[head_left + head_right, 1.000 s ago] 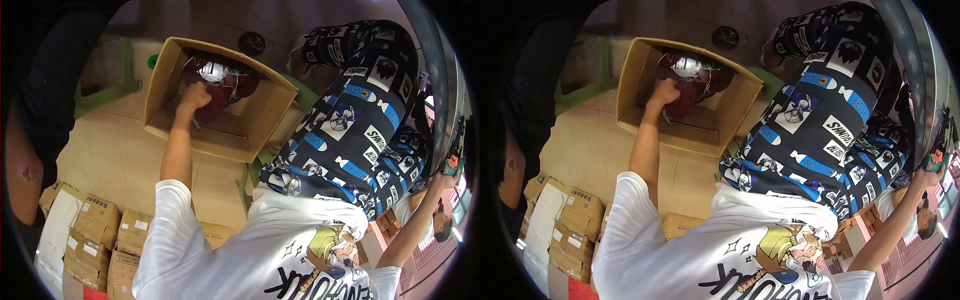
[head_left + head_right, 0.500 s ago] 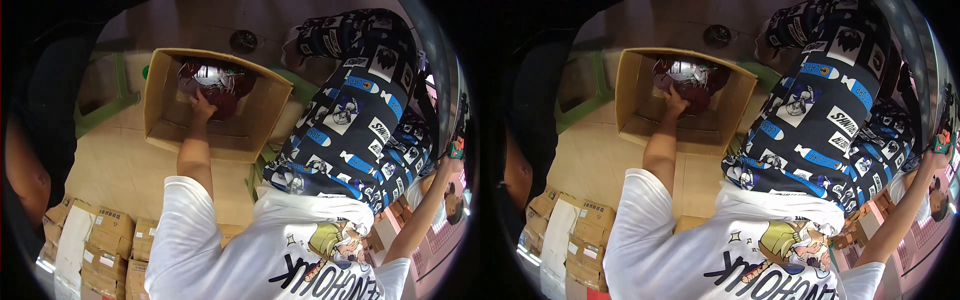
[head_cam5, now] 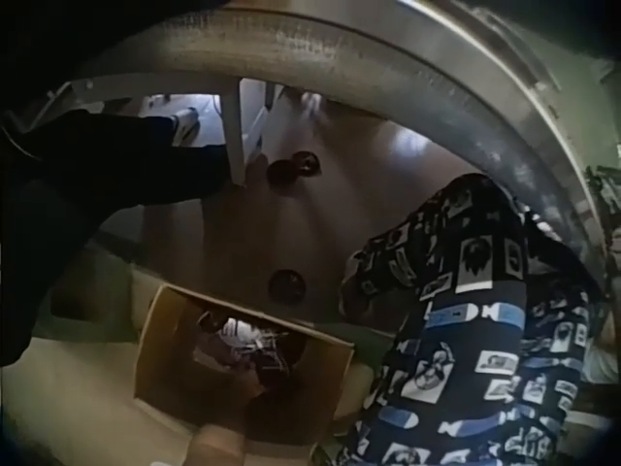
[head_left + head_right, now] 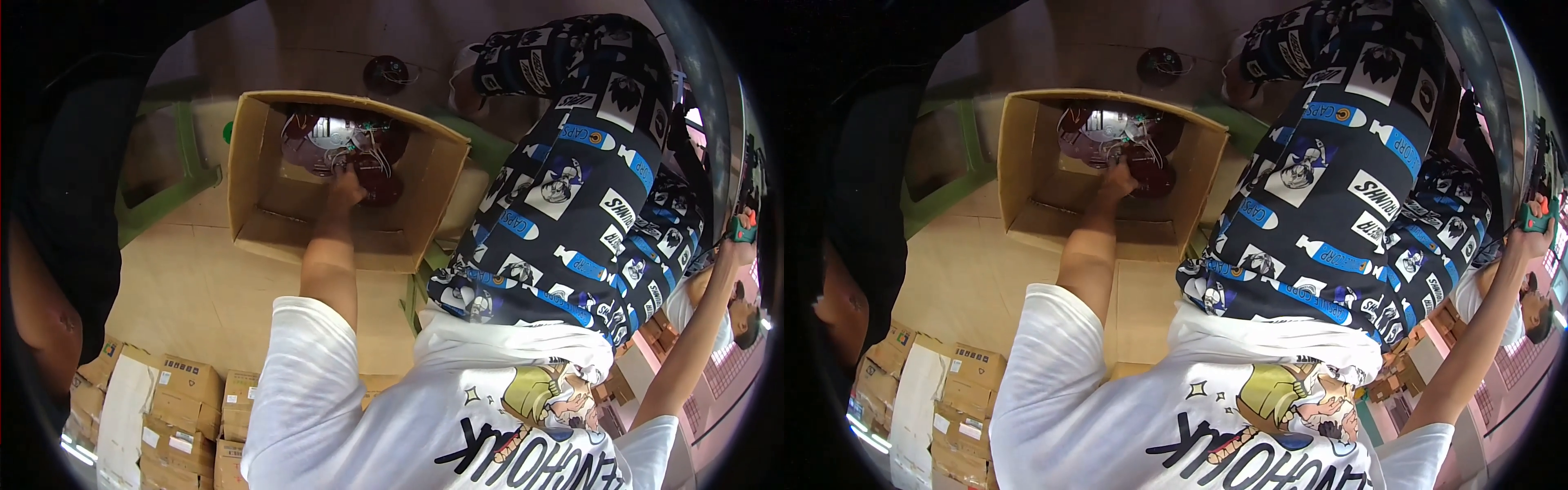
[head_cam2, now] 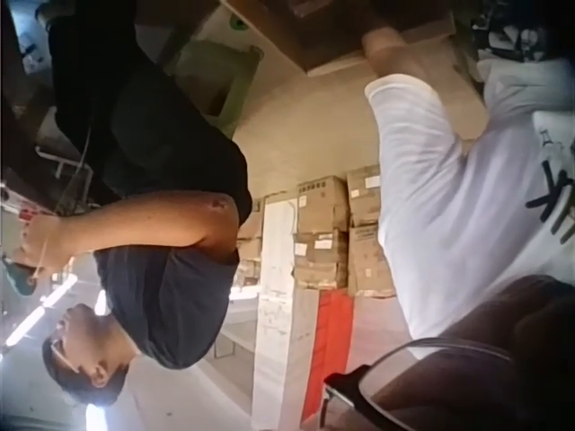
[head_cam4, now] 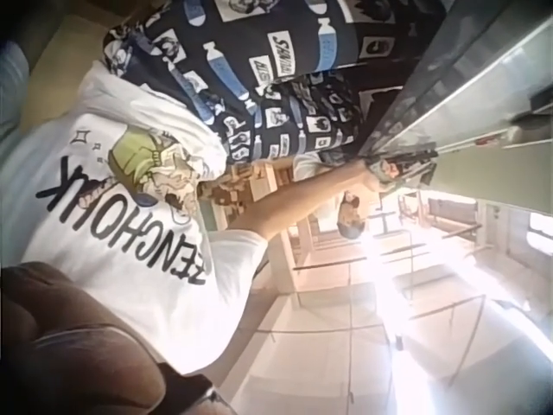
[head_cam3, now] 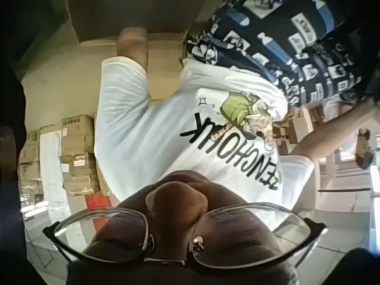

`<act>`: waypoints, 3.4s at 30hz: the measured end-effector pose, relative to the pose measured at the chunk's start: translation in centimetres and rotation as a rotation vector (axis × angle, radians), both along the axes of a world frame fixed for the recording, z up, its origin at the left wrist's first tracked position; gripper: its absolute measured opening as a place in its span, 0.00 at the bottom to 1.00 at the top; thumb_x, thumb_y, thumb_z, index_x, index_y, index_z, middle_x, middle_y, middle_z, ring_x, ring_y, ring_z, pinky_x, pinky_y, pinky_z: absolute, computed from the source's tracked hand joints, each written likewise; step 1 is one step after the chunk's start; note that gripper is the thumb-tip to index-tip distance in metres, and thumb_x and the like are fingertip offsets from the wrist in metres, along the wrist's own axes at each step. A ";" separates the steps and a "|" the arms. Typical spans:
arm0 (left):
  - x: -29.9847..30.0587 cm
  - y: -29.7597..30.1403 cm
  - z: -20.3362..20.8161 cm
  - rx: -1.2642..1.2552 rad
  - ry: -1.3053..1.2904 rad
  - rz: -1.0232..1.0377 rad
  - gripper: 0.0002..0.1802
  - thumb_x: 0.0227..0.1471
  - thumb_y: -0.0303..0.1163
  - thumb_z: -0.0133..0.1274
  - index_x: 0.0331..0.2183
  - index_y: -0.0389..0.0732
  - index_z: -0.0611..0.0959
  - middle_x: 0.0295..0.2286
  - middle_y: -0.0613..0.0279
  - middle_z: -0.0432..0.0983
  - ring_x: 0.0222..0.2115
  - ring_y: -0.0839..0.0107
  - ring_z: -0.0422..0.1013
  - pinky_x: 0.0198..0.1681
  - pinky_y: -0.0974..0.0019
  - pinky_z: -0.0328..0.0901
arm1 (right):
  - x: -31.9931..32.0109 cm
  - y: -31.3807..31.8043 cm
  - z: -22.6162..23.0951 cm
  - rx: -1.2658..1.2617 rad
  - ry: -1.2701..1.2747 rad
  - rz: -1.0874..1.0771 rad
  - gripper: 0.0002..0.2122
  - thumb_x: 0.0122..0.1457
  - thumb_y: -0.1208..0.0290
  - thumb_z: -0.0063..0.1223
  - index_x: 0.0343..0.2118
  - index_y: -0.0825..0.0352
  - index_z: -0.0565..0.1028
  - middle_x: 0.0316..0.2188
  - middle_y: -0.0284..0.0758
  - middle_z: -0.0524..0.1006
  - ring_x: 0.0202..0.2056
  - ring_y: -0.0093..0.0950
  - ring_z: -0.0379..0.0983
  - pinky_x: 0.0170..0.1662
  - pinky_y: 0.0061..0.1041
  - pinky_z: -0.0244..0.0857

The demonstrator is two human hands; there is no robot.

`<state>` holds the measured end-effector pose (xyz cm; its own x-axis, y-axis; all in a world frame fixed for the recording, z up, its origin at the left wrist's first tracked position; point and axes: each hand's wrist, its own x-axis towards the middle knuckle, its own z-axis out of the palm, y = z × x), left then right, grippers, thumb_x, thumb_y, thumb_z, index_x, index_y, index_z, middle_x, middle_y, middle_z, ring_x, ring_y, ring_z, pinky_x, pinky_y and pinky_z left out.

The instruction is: Assembling electronic components into red circular housings on a factory assembly line using a handheld tool.

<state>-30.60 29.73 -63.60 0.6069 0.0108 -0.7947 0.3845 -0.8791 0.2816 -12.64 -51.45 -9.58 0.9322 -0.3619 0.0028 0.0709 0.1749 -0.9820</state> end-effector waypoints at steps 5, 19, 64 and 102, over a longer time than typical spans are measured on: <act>0.3 -0.4 -0.7 -0.101 0.041 0.016 0.49 0.36 0.33 0.63 0.61 0.47 0.61 0.59 0.45 0.57 0.58 0.43 0.59 0.59 0.49 0.61 | 0.3 0.2 -0.1 -0.014 0.020 -0.047 0.24 0.56 0.68 0.40 0.50 0.84 0.62 0.42 0.48 0.64 0.32 0.28 0.61 0.38 0.24 0.60; -3.1 -2.6 -8.9 -0.082 0.062 0.608 0.58 0.26 0.26 0.57 0.64 0.40 0.56 0.57 0.39 0.62 0.54 0.44 0.65 0.54 0.55 0.64 | 0.2 0.2 -0.1 0.082 0.004 0.096 0.24 0.60 0.66 0.37 0.51 0.84 0.60 0.44 0.51 0.66 0.34 0.31 0.61 0.42 0.28 0.61; 3.9 5.9 25.6 -0.694 -0.209 0.959 0.35 0.30 0.15 0.48 0.48 0.39 0.76 0.33 0.59 0.77 0.29 0.64 0.74 0.26 0.64 0.69 | -4.2 26.2 -1.0 0.076 -0.371 -0.423 0.16 0.66 0.59 0.38 0.41 0.70 0.69 0.32 0.34 0.70 0.22 0.21 0.63 0.25 0.22 0.60; 26.5 -24.7 60.9 -0.722 -1.232 0.334 0.11 0.53 0.25 0.55 0.40 0.32 0.78 0.27 0.58 0.79 0.27 0.75 0.73 0.32 0.72 0.67 | -6.1 26.1 1.9 0.222 -0.165 -0.649 0.14 0.64 0.61 0.41 0.39 0.70 0.69 0.29 0.36 0.70 0.16 0.23 0.63 0.18 0.25 0.59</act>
